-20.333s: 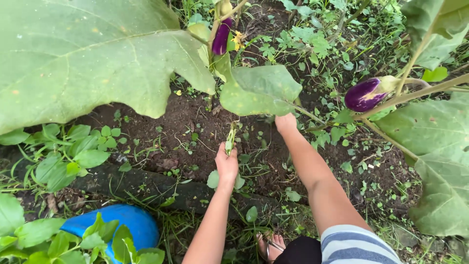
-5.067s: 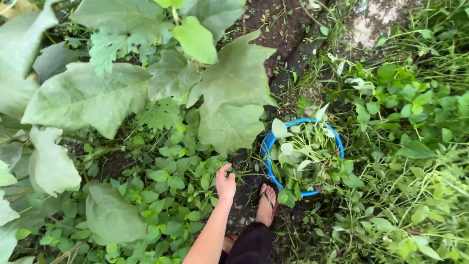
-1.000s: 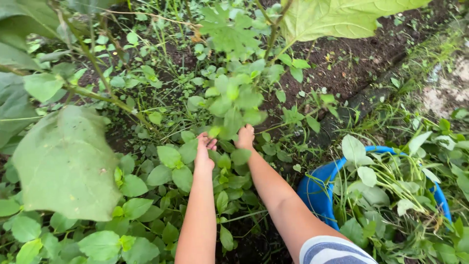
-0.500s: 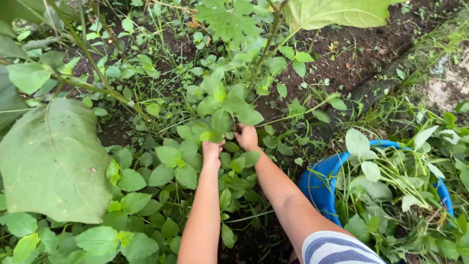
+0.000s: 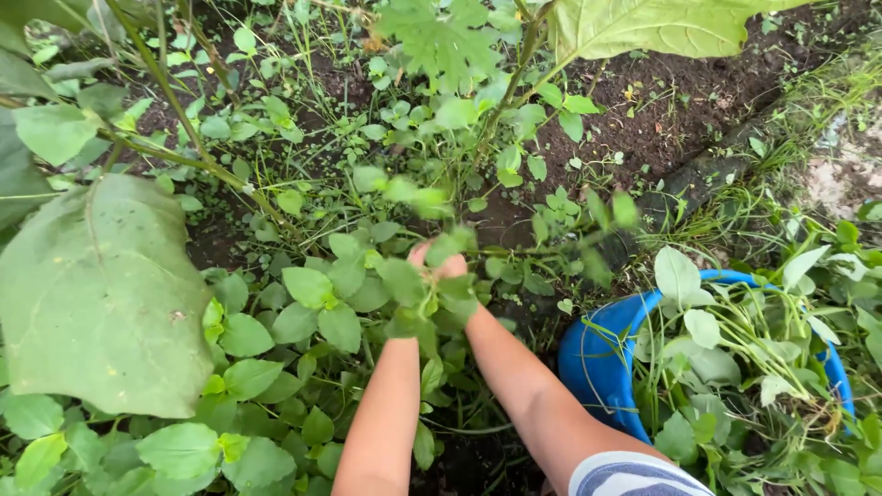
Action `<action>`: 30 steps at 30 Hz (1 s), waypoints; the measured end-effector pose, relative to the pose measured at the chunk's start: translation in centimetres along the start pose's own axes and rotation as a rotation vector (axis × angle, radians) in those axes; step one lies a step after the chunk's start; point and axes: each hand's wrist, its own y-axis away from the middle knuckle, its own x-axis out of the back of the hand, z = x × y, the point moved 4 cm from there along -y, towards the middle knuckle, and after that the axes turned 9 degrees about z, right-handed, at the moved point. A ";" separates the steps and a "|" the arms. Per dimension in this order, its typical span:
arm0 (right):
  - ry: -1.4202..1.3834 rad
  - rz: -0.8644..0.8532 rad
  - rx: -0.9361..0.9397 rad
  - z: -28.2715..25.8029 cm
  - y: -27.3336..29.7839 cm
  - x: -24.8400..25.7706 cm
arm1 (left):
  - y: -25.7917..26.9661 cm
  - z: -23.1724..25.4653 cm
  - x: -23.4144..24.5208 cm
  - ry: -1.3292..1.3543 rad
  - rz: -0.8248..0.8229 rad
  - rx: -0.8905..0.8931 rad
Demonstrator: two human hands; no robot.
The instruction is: The recorder is pulling out weeds from the garden bed and putting them into a blue plastic bucket.
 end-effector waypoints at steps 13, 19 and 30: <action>0.183 -0.125 -0.277 -1.0 -4.1 4.2 | -0.4 -0.4 0.8 0.032 -0.109 -0.076; 0.261 -0.076 -0.224 0.8 -4.6 0.2 | 2.4 0.5 0.0 -0.216 -0.192 -0.222; 0.431 -0.209 -0.009 -6.9 -2.2 3.9 | 3.4 1.9 -0.9 0.047 -0.033 0.099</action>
